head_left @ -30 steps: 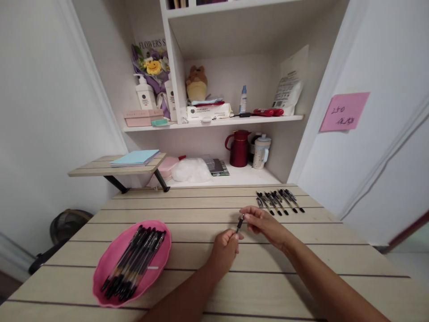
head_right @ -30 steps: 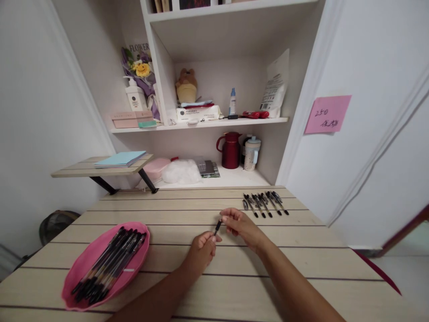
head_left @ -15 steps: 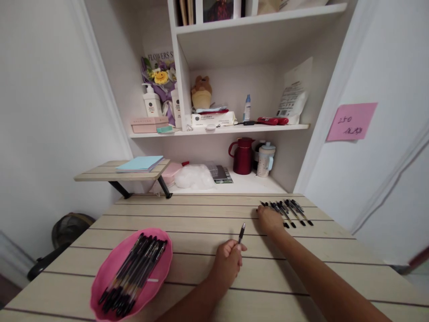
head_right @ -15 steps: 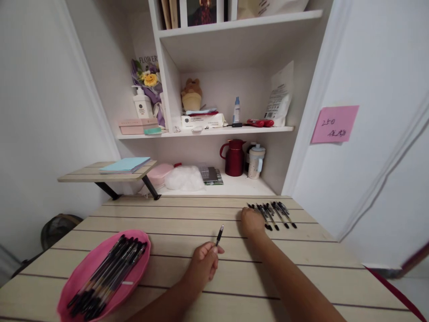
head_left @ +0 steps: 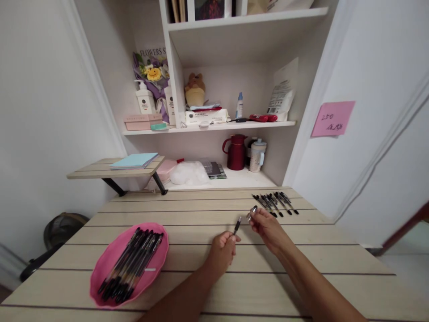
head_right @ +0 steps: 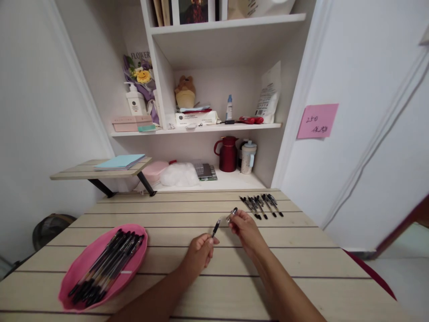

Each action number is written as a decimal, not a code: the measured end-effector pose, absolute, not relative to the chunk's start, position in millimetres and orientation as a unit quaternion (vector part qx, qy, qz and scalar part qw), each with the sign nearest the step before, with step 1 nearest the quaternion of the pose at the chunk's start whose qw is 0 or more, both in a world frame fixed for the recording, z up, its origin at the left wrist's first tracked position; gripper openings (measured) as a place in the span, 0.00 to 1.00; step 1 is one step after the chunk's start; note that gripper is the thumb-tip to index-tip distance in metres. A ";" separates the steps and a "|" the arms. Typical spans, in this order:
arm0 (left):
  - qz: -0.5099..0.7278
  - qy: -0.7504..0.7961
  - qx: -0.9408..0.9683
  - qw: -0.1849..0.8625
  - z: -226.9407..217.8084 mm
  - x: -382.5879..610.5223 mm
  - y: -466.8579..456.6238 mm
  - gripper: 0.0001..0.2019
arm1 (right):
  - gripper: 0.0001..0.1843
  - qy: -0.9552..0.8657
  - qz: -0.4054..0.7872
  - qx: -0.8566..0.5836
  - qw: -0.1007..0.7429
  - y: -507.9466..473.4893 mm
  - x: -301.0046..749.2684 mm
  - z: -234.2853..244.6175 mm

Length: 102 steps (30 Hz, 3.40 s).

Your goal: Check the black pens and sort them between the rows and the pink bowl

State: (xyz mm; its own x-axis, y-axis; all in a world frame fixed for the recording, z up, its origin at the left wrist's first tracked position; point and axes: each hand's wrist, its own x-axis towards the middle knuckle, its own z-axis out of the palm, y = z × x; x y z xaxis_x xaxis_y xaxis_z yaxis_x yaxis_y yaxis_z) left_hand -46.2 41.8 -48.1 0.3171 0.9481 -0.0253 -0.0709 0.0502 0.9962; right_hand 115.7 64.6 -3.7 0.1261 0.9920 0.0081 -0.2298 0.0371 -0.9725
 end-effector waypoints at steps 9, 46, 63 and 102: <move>0.404 0.402 0.570 0.592 -51.5 -46.1 41.7 0.17 | 0.23 -0.381 0.489 -0.406 0.671 56.1 112.8 6.4; 0.396 0.412 0.629 0.527 -51.5 -48.8 41.4 0.12 | 0.19 -0.472 0.560 -0.417 0.538 44.7 88.2 -15.4; 0.295 0.473 0.664 0.498 -6.5 -60.0 25.2 0.08 | 0.21 -0.520 0.514 -0.485 0.480 22.9 87.5 -2.6; 0.346 0.551 0.660 0.376 23.7 -170.3 -54.5 0.08 | 0.17 -0.539 0.614 -0.389 0.425 -6.6 -13.2 5.1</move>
